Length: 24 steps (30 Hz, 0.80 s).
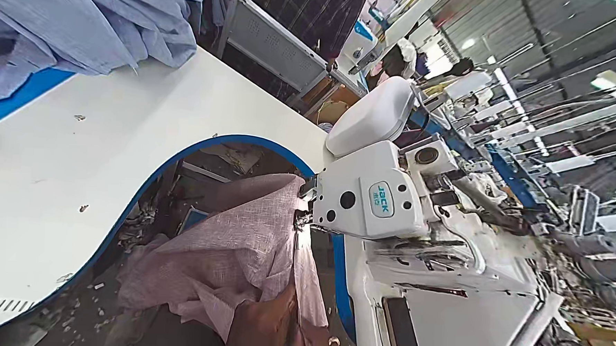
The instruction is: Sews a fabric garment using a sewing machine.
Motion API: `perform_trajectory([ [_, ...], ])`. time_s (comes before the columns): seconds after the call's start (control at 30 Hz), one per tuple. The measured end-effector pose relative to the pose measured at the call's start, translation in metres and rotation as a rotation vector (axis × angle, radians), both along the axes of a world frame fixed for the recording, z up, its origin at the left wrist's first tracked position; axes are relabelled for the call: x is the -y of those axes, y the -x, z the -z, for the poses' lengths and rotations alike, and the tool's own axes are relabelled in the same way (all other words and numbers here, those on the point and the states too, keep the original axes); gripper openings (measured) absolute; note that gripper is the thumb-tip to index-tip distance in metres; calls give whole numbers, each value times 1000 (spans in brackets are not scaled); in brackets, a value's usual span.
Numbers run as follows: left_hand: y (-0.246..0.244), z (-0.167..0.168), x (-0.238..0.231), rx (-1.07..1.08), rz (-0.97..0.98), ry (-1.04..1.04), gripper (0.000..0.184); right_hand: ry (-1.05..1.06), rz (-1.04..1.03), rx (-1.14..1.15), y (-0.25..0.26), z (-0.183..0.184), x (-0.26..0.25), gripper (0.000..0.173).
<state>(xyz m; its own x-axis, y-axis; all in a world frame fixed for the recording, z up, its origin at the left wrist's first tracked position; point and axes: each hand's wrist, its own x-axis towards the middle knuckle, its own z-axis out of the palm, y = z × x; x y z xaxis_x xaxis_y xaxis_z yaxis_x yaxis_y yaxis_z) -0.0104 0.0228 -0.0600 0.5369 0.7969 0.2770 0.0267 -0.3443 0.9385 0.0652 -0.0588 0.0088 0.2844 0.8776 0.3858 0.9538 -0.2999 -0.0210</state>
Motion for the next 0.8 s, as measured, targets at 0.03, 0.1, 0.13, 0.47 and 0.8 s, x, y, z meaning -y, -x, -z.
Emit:
perform_trajectory([
  [0.03, 1, -1, 0, -20, 20, -5, 30, -7, 0, -31, 2, -1, 2, 20],
  [0.1, 4, -2, 0, -51, 48, -22, 30, -27, -2, -77, 4, 1, 6, 20],
  [0.13, 5, -3, -1, -63, 59, -27, 31, -39, 0, -83, 4, 2, 6, 20],
  [0.47, 2, 4, -14, -23, 79, -66, 34, -94, 32, -131, 4, 10, 8, 19],
  [0.8, 9, -2, -17, -24, 207, 90, 39, 182, 115, -144, 7, -4, 15, 18],
])
